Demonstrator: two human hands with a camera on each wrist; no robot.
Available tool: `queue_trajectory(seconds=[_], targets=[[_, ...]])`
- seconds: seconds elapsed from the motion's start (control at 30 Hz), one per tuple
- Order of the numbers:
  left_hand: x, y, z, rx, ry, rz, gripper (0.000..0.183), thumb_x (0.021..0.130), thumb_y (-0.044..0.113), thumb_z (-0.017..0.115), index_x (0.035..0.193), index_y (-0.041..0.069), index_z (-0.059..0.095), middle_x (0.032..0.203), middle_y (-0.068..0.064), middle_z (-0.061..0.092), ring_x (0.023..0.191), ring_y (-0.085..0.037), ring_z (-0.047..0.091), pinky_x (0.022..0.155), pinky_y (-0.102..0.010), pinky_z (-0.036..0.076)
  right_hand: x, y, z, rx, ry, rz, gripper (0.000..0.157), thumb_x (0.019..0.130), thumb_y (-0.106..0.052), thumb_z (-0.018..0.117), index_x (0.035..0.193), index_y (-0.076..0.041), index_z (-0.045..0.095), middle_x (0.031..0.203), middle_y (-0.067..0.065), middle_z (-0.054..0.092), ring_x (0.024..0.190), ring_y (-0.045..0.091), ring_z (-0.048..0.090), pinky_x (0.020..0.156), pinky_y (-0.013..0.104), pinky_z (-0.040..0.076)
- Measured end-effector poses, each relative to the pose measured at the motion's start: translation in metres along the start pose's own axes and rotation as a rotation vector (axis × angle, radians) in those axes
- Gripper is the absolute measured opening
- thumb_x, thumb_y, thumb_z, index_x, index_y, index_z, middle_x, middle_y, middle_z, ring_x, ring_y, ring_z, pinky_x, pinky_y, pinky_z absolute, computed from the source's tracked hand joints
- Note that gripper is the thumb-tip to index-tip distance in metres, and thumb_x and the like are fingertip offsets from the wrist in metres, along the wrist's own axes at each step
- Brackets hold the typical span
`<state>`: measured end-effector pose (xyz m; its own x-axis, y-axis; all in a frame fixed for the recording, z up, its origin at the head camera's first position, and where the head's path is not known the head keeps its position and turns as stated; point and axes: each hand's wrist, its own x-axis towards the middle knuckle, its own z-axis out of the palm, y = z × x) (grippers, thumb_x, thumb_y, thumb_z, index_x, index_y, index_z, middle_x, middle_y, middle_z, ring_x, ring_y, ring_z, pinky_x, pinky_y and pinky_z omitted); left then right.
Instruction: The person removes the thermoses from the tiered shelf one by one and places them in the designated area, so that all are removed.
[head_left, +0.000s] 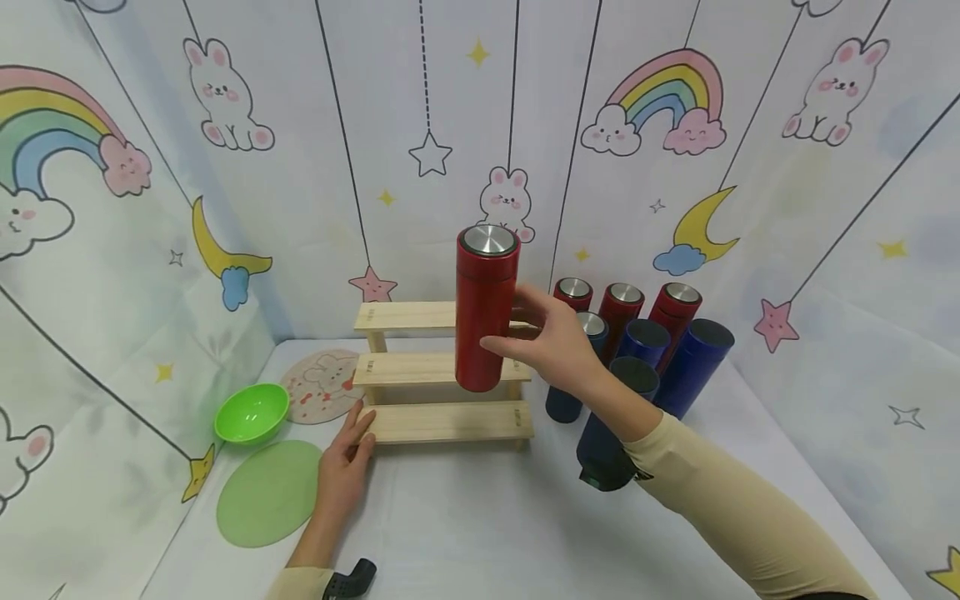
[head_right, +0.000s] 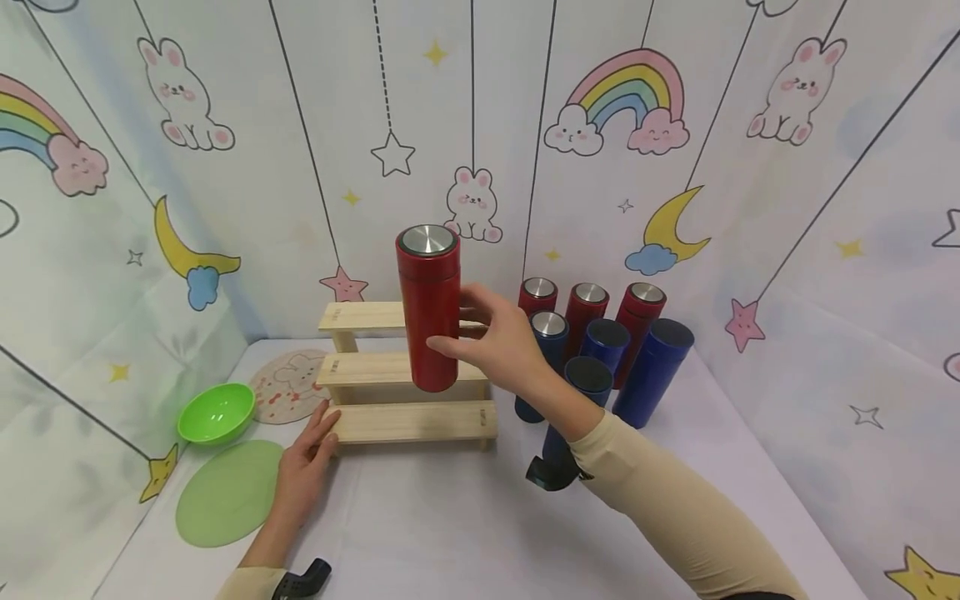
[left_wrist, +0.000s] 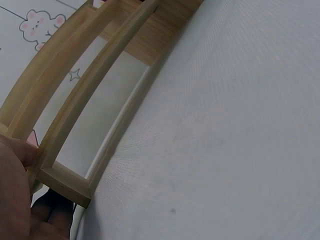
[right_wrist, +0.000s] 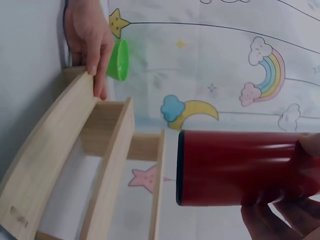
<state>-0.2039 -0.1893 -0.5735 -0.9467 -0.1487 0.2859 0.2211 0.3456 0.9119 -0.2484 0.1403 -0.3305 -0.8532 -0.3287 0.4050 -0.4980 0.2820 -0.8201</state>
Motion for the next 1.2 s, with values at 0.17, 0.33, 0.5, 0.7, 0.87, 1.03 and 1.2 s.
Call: queue_trajectory(seconds=[0.17,0.33,0.5,0.7,0.87,1.03,1.2], targets=[[0.0,-0.002,0.002,0.004,-0.009,-0.015,0.04,0.112,0.008,0.061,0.152,0.002,0.062,0.173,-0.011,0.037,0.159,-0.033,0.032,0.106,-0.004,0.034,-0.012,0.002,-0.007,-0.024,-0.005,-0.011,0.06,0.094,-0.022,0.087,0.149,-0.018,0.063,0.134,0.001,0.073,0.119,0.023,0.072,0.098,0.045,0.061],[0.0,-0.002,0.002,0.004,-0.024,-0.043,0.041,0.113,0.01,0.06,0.154,0.004,0.06,0.174,-0.008,0.035,0.16,-0.03,0.03,0.108,-0.005,0.032,-0.027,0.004,-0.012,-0.014,-0.002,-0.004,0.06,0.093,-0.018,0.087,0.149,-0.016,0.063,0.135,0.003,0.073,0.118,0.026,0.074,0.097,0.05,0.061],[-0.001,-0.001,0.003,0.005,-0.025,-0.052,0.042,0.113,0.01,0.059,0.154,0.003,0.059,0.174,-0.008,0.034,0.161,-0.029,0.029,0.108,-0.005,0.032,-0.042,0.004,-0.017,-0.054,-0.003,0.01,0.06,0.093,-0.017,0.088,0.148,-0.016,0.064,0.133,0.004,0.074,0.117,0.03,0.074,0.096,0.046,0.062],[0.001,0.001,0.002,0.004,-0.018,-0.042,0.041,0.113,0.009,0.059,0.153,0.003,0.06,0.174,-0.007,0.035,0.16,-0.03,0.03,0.107,-0.005,0.032,-0.061,0.003,-0.022,-0.085,0.023,0.025,0.064,0.091,-0.015,0.089,0.149,-0.015,0.062,0.131,0.004,0.075,0.118,0.029,0.074,0.097,0.054,0.061],[0.002,0.002,0.001,0.005,-0.013,-0.045,0.041,0.112,0.008,0.06,0.153,0.003,0.061,0.174,-0.006,0.036,0.16,-0.03,0.031,0.106,-0.005,0.033,-0.073,0.007,-0.024,-0.103,0.028,0.026,0.066,0.09,-0.014,0.09,0.15,-0.014,0.062,0.134,0.004,0.074,0.121,0.027,0.072,0.097,0.05,0.061],[0.002,0.001,0.001,0.01,-0.013,-0.048,0.041,0.112,0.007,0.06,0.153,0.003,0.061,0.174,-0.007,0.036,0.16,-0.03,0.031,0.106,-0.004,0.034,-0.083,0.014,-0.026,-0.115,0.041,0.015,0.067,0.09,-0.012,0.09,0.151,-0.014,0.061,0.136,0.002,0.073,0.122,0.024,0.071,0.097,0.04,0.061],[0.002,0.0,0.001,0.017,-0.012,-0.037,0.041,0.112,0.007,0.061,0.152,0.002,0.062,0.173,-0.01,0.036,0.159,-0.033,0.032,0.105,-0.004,0.034,-0.093,0.017,-0.029,-0.116,0.056,0.0,0.066,0.09,-0.01,0.09,0.15,-0.015,0.062,0.134,0.001,0.074,0.121,0.019,0.071,0.095,0.038,0.062]])
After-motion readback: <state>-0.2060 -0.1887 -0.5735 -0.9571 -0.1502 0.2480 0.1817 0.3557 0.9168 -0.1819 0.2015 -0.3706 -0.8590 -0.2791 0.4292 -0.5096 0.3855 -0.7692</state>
